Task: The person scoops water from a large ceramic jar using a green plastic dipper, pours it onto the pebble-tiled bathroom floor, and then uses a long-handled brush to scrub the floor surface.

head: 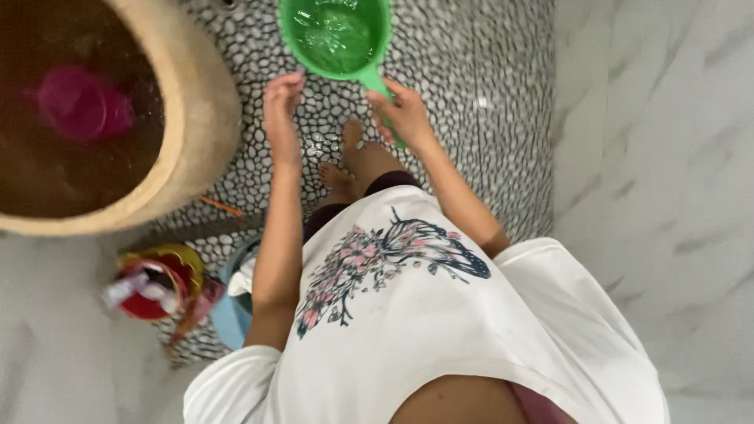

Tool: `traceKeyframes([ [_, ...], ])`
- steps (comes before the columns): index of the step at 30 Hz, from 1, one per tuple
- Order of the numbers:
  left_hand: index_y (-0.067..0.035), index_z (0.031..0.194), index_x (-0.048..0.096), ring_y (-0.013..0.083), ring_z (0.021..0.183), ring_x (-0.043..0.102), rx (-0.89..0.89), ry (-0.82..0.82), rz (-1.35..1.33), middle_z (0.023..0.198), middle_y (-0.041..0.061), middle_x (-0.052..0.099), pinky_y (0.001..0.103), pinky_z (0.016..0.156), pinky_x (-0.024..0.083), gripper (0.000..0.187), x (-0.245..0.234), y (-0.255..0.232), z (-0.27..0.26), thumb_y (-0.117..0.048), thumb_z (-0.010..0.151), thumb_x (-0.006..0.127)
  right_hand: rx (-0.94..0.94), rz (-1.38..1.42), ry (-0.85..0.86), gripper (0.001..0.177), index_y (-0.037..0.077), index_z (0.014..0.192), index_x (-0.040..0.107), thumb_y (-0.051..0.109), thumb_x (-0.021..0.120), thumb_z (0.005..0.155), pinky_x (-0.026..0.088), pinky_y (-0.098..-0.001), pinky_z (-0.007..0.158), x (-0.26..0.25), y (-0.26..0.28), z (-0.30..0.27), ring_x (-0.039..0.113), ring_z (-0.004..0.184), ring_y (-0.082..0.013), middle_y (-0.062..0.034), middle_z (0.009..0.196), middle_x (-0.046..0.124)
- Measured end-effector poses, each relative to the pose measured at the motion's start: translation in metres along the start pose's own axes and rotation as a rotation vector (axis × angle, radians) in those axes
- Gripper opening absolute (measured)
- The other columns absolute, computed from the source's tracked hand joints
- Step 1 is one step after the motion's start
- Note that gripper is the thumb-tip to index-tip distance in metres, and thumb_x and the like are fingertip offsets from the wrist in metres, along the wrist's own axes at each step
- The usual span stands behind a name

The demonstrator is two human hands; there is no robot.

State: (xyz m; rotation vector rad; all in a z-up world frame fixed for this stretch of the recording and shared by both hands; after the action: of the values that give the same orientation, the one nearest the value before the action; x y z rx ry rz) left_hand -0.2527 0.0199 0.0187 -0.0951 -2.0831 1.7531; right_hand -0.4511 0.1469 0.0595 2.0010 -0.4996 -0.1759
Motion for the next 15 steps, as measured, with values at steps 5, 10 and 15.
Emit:
traceKeyframes([
  [5, -0.011, 0.117, 0.067, 0.0137, 0.117, 0.063, -0.166, 0.336, 0.052, 0.123, 0.002, 0.07, 0.032, 0.105, 0.046, 0.034, 0.13, 0.044, -0.017, -0.034, 0.108, 0.044, 0.011, 0.222, -0.463, 0.03, 0.009, 0.124, 0.066, 0.028, 0.065, 0.101, 0.034, -0.0234, 0.036, -0.133, -0.051, -0.111, 0.047, 0.043, -0.0071, -0.0005, 0.063, 0.057],
  [10, -0.01, 0.116, 0.067, 0.0115, 0.109, 0.061, -0.131, 0.594, 0.027, 0.117, 0.0, 0.069, 0.029, 0.099, 0.047, 0.031, 0.235, 0.089, -0.045, -0.032, 0.11, 0.047, -0.003, 0.424, -0.882, 0.028, 0.007, 0.117, 0.063, 0.031, 0.065, 0.102, 0.035, -0.0231, 0.036, -0.248, -0.128, -0.232, 0.046, 0.043, -0.0075, -0.0002, 0.063, 0.055],
  [15, -0.009, 0.116, 0.067, 0.011, 0.104, 0.06, -0.21, 0.668, 0.014, 0.111, -0.001, 0.068, 0.026, 0.094, 0.047, 0.027, 0.339, 0.135, -0.081, -0.028, 0.109, 0.05, -0.074, 0.478, -1.13, 0.022, 0.001, 0.111, 0.061, 0.019, 0.069, 0.1, 0.036, -0.0237, 0.041, -0.375, -0.221, -0.348, 0.048, 0.05, -0.0084, -0.0017, 0.07, 0.056],
])
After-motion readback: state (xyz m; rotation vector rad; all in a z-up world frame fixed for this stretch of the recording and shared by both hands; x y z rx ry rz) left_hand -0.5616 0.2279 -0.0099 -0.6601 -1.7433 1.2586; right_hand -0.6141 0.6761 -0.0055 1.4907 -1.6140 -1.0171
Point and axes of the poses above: each hand's wrist, its own z-axis towards the middle knuckle, its own x-axis out of the palm, y = z × x, the point moved 6 cm from there along z, towards the middle knuckle
